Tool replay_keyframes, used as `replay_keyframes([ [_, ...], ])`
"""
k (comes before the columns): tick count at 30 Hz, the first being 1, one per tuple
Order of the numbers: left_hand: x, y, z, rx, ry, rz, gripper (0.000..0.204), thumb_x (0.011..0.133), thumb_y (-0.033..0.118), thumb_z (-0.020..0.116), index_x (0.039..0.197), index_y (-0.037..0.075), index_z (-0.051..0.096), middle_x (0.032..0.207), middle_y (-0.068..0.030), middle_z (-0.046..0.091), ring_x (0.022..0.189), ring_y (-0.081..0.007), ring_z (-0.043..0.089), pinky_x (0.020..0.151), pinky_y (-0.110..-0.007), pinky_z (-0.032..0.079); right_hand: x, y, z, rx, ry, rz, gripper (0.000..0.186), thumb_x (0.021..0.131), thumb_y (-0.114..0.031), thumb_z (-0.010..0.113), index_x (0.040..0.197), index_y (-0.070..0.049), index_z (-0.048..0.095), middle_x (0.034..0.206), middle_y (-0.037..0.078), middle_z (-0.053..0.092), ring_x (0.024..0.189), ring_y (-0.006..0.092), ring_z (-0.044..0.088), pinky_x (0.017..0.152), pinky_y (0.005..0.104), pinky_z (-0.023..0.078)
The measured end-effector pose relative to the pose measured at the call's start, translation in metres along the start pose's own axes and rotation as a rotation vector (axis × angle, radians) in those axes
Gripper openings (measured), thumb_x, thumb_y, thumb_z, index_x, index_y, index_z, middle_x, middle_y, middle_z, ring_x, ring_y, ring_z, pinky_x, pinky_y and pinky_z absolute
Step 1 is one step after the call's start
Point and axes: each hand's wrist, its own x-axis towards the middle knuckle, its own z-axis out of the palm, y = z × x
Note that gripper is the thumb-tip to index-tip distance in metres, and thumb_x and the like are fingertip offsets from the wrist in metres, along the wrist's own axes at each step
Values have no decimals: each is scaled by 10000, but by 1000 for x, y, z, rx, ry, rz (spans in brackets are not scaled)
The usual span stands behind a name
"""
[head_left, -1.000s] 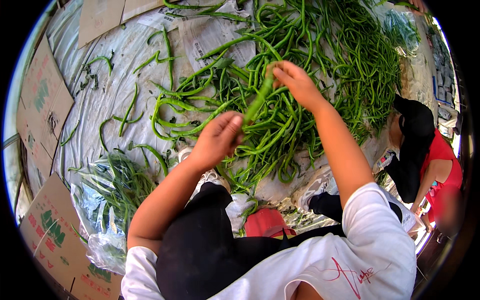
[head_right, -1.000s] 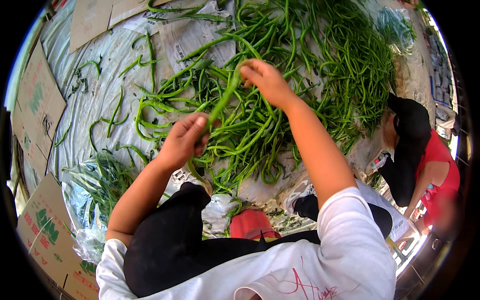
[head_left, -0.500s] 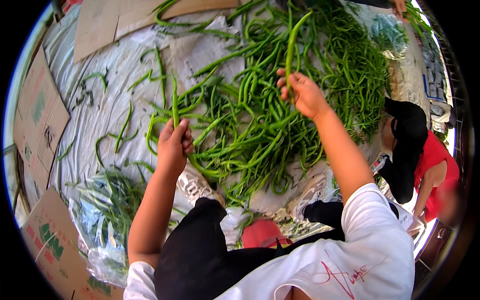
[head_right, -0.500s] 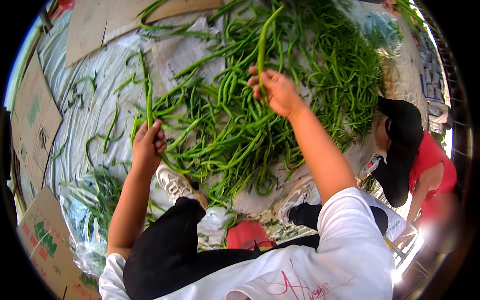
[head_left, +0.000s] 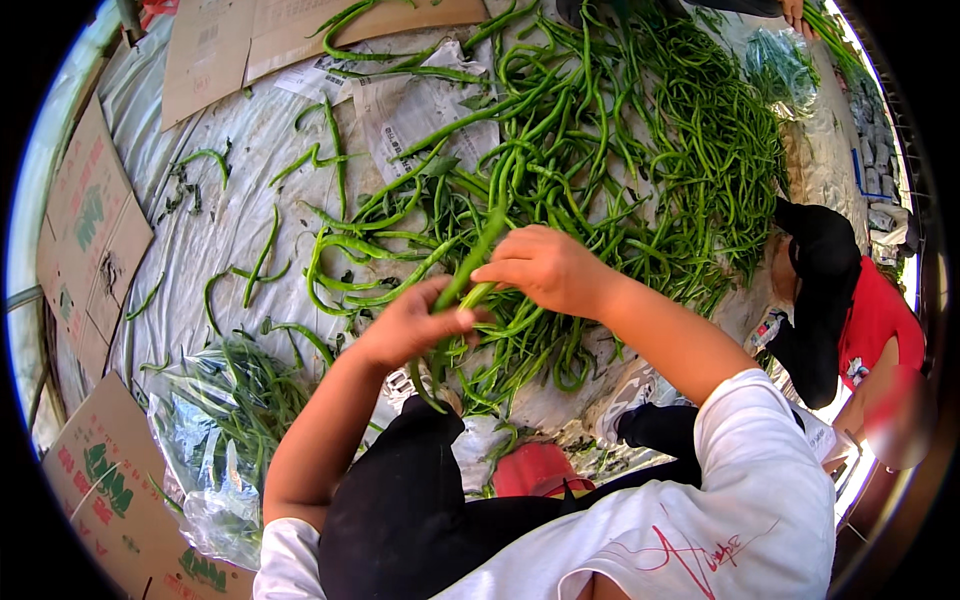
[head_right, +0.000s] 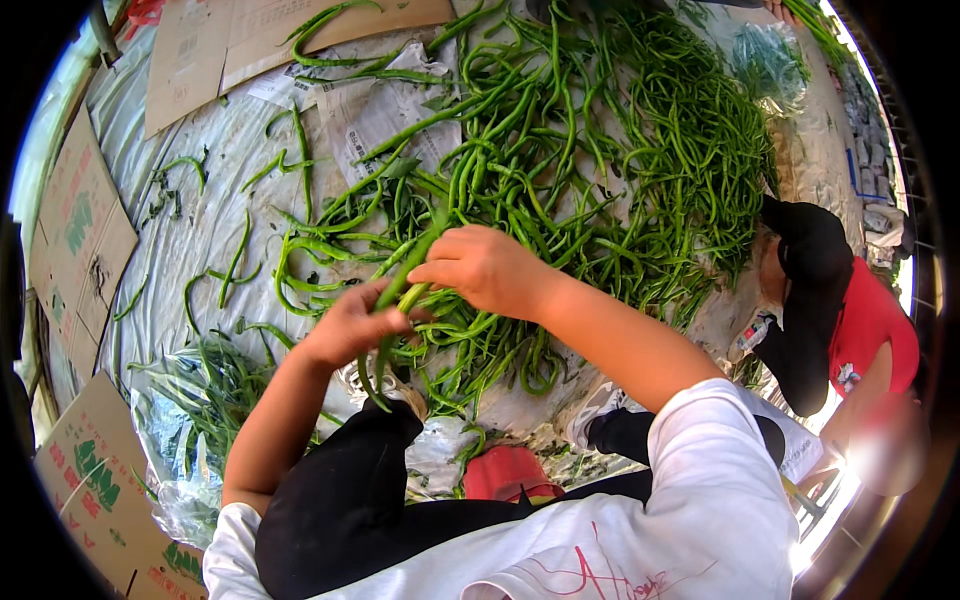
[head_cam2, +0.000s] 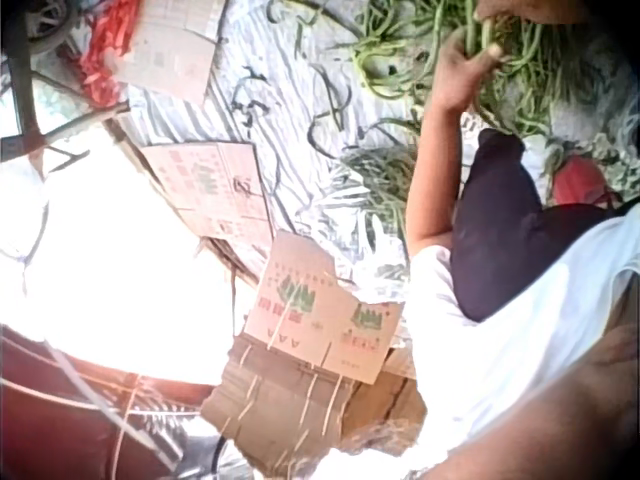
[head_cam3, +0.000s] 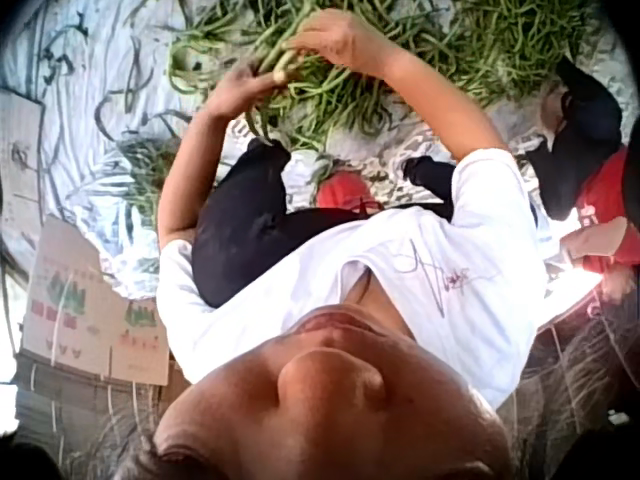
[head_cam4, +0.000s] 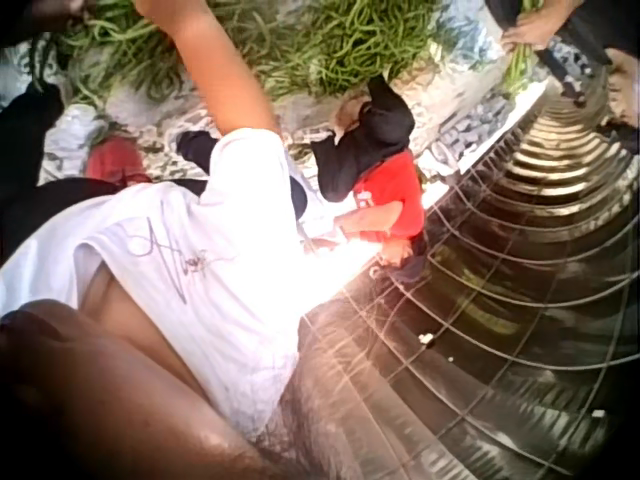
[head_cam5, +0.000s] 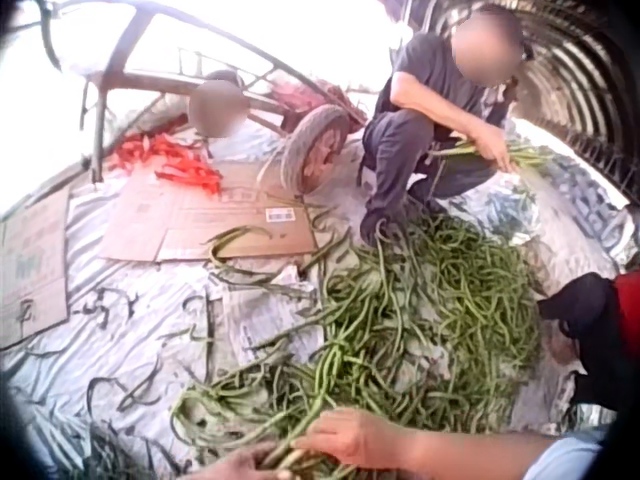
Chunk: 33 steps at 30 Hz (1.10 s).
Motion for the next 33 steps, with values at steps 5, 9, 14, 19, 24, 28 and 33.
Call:
replay_keyframes([
  [5, -1, -7, -19, -23, 244, -164, 195, 895, 228, 618, 966, 73, 525, 677, -5, 585, 565, -99, 567, 486, -213, 385, 34, 90, 14, -2, 160, 298, 287, 872, -284, 614, 1046, -56, 623, 1025, 104, 634, 1008, 298, 566, 881, 400, 446],
  [9, 4, -8, -36, -66, 378, -120, 190, 909, 251, 599, 962, 93, 507, 726, -30, 640, 608, -106, 618, 475, -212, 376, -7, 191, 25, -347, -141, 651, 398, 905, -387, 550, 1134, -66, 608, 1050, 140, 648, 998, 337, 588, 886, 435, 449],
  [14, -7, -14, -62, -88, 450, -99, 189, 914, 256, 591, 970, 99, 500, 759, -46, 662, 628, -103, 622, 524, -214, 390, 39, 139, -22, 151, -796, 860, 459, 911, -448, 519, 752, -70, 723, 796, 144, 686, 773, 320, 652, 709, 411, 516],
  [19, 15, 2, -51, -116, 424, -33, 162, 904, 165, 598, 953, 46, 500, 766, -112, 650, 665, -167, 618, 661, -292, 491, 82, 225, 28, -984, -140, 482, 317, 844, -139, 559, 1161, -134, 575, 1116, 87, 630, 1125, 304, 519, 913, 457, 445],
  [24, 11, -3, -64, -127, 537, 77, 114, 898, 129, 592, 912, 50, 511, 662, -47, 570, 595, -131, 558, 625, -282, 488, 79, 225, 72, -690, -441, 529, 393, 825, -84, 528, 1216, -122, 523, 998, 120, 641, 998, 305, 583, 928, 458, 416],
  [28, 9, -8, -66, -340, 646, 168, 126, 893, 132, 594, 968, 78, 508, 616, 5, 491, 561, -118, 520, 573, -251, 451, 49, 186, 62, -636, -547, 285, 355, 827, -111, 540, 1181, -109, 510, 869, 95, 646, 832, 302, 625, 802, 472, 442],
  [33, 10, -12, -77, -508, 784, 309, 124, 904, 114, 584, 978, 77, 491, 713, -29, 528, 589, -120, 509, 538, -248, 445, 45, 142, 19, -435, -16, 321, 109, 807, -115, 606, 904, -70, 582, 775, 127, 631, 773, 315, 623, 666, 424, 461],
])
